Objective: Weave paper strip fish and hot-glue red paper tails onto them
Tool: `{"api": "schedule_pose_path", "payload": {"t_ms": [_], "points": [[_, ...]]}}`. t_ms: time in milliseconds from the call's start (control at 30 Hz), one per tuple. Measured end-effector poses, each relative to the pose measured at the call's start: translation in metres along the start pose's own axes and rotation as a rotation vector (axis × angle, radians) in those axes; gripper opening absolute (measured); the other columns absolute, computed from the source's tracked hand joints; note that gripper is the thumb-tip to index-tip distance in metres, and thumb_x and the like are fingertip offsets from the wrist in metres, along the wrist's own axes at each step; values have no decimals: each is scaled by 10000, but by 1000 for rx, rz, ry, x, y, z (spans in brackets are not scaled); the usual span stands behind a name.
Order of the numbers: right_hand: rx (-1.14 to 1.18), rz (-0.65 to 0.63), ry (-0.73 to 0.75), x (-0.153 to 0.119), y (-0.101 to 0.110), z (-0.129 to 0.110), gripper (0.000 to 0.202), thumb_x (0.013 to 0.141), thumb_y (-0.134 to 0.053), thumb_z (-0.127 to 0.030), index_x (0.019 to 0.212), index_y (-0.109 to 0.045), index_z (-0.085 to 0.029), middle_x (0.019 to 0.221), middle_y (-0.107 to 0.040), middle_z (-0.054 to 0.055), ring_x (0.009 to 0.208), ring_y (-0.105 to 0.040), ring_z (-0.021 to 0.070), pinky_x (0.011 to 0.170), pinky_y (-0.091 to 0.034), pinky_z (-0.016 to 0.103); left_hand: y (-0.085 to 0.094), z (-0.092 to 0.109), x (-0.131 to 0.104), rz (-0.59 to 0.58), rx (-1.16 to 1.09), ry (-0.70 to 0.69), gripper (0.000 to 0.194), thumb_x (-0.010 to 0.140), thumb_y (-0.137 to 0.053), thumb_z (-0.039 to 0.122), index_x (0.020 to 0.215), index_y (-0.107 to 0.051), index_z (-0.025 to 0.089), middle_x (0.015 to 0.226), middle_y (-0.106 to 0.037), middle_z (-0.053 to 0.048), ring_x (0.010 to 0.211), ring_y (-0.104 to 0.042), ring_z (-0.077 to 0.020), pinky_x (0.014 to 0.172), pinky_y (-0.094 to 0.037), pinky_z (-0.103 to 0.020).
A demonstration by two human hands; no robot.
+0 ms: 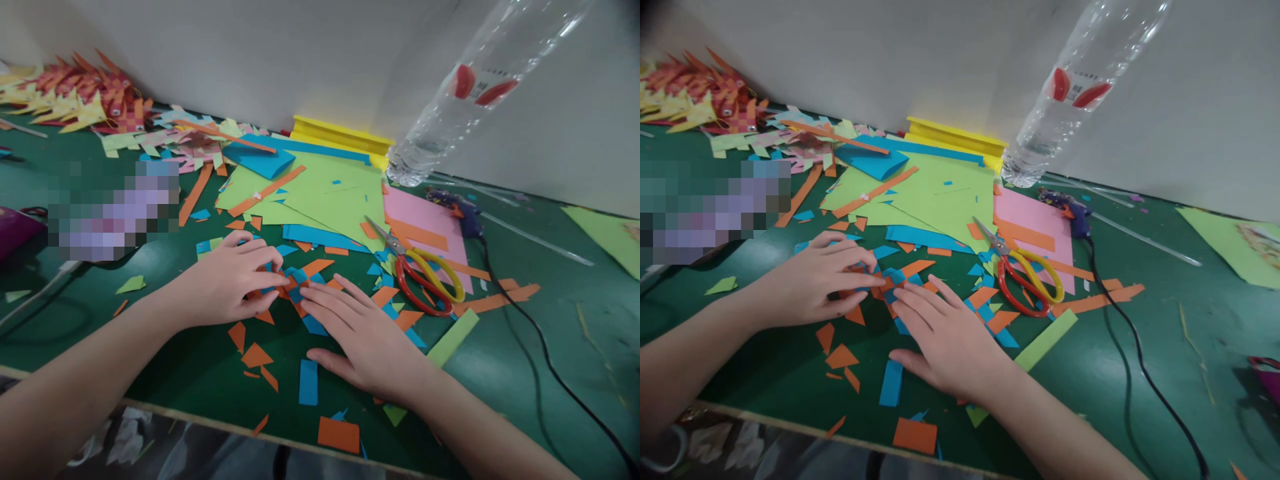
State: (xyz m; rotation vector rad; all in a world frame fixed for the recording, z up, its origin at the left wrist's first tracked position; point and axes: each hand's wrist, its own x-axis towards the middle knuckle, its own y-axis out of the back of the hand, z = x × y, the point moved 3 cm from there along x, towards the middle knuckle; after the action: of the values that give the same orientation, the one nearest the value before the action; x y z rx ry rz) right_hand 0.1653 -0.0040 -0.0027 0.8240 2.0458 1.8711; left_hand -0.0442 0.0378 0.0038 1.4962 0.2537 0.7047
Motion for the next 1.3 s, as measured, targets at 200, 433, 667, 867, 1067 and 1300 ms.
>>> {"api": "schedule_pose_path", "payload": {"t_ms": [200, 433, 667, 867, 1067, 1300], "points": [[-12, 30, 0, 0, 1, 1, 443, 929, -483, -399, 1264, -568, -121, 1352, -571, 108, 1298, -489, 224, 1135, -351, 495, 0, 0, 0, 23, 8, -4, 268, 921, -451, 232, 1044, -689, 231, 1023, -634, -67, 883, -580, -200, 937, -346, -437], [-28, 74, 4, -1, 5, 0, 404, 948, -448, -386, 1204, -605, -116, 1271, -635, 94, 1185, -583, 211, 1118, -383, 468, 3, 1, 0, 56, 14, -23, 265, 920, -450, 194, 1046, -679, 237, 1009, -634, -55, 870, -572, -190, 953, -332, -440], [-21, 96, 9, 0, 7, 0, 381, 948, -449, -376, 1176, -620, -122, 1220, -664, 93, 1125, -614, 214, 1107, -391, 477, -1, 0, 0, 31, 15, -33, 273, 934, -440, 208, 1053, -685, 230, 991, -625, -65, 854, -572, -194, 899, -347, -421], [-13, 135, 17, -1, 7, 1, 354, 949, -450, -361, 1158, -620, -131, 1176, -684, 84, 1091, -626, 198, 1103, -395, 465, -1, 0, 0, 21, -12, -35, 273, 931, -446, 206, 1066, -681, 239, 963, -616, -52, 864, -578, -190, 904, -335, -410], [-22, 202, 14, -3, 10, 3, 332, 942, -474, -359, 1134, -624, -133, 1135, -699, 79, 1056, -639, 194, 1110, -384, 463, -2, 0, 2, 28, -22, -46, 301, 933, -432, 189, 1105, -670, 251, 952, -619, -45, 845, -566, -178, 884, -354, -386], [-39, 310, -41, -9, 28, 16, 253, 928, -511, -306, 1093, -622, -150, 1083, -714, 67, 1016, -654, 176, 1080, -403, 436, 0, -1, -1, 43, 5, -54, 274, 930, -457, 197, 1086, -676, 247, 955, -636, -41, 867, -575, -183, 921, -343, -407]]}}
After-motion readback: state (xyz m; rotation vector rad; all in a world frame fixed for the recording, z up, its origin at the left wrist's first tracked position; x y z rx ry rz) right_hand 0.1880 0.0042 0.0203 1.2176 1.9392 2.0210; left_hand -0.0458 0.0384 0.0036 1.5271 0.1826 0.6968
